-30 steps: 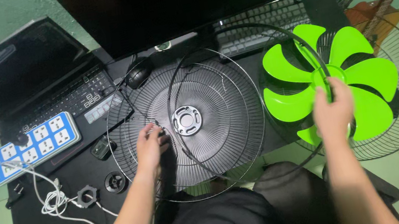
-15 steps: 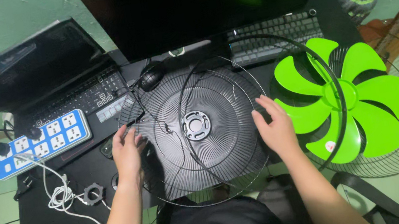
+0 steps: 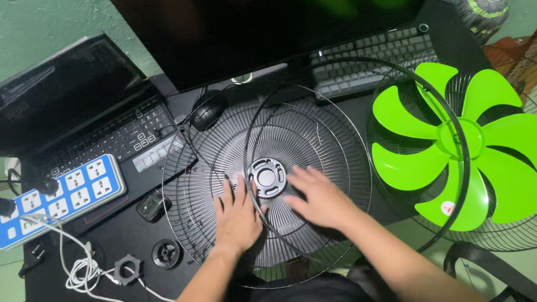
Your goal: The person assembles a green-bladed electric fan by attaching the front grille, inserting the blades, securing the rear grille, and tightening the central hub nut. The person handles the fan components on a desk and then moves the assembled unit to the floor.
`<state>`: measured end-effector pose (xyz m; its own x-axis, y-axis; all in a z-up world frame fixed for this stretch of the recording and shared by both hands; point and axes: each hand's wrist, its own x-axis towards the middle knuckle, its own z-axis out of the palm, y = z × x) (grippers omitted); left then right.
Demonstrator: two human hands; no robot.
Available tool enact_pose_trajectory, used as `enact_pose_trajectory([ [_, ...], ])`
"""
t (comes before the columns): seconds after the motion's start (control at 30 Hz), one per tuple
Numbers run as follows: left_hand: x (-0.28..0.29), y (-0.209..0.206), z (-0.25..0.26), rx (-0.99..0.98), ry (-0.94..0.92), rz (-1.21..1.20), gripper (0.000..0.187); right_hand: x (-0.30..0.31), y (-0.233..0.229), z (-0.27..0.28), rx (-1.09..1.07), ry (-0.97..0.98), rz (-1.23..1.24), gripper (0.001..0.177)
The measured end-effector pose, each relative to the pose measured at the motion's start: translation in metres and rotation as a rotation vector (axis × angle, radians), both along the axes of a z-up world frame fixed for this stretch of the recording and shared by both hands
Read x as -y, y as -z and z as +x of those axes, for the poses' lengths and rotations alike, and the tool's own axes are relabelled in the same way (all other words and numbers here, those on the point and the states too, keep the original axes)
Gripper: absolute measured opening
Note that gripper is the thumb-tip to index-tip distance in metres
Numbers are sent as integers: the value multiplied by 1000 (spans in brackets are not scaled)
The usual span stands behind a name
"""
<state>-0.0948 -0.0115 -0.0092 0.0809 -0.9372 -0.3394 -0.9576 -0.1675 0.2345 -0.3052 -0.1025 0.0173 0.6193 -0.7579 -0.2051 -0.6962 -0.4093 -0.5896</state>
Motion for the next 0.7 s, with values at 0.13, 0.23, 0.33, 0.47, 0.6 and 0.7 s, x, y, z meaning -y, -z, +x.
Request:
enact_pose_trajectory([
  [0.13,12,1,-7,-7,122,-38,78,-8,-2,11,-126,-32,160,72],
  [0.23,19,3,-12,10,137,-6,82,-9,0,13,-221,-72,193,77],
  [0.33,20,-2,-15,18,128,50,85,-7,3,12,-280,-111,187,79],
  [0.47,22,-9,-15,9,120,93,87,-5,6,11,-313,-117,210,79],
  [0.6,24,-12,-16,3,121,117,88,-8,-2,15,-363,-121,251,78],
  [0.7,24,-13,-15,7,124,124,87,-10,-9,18,-376,-114,253,78],
])
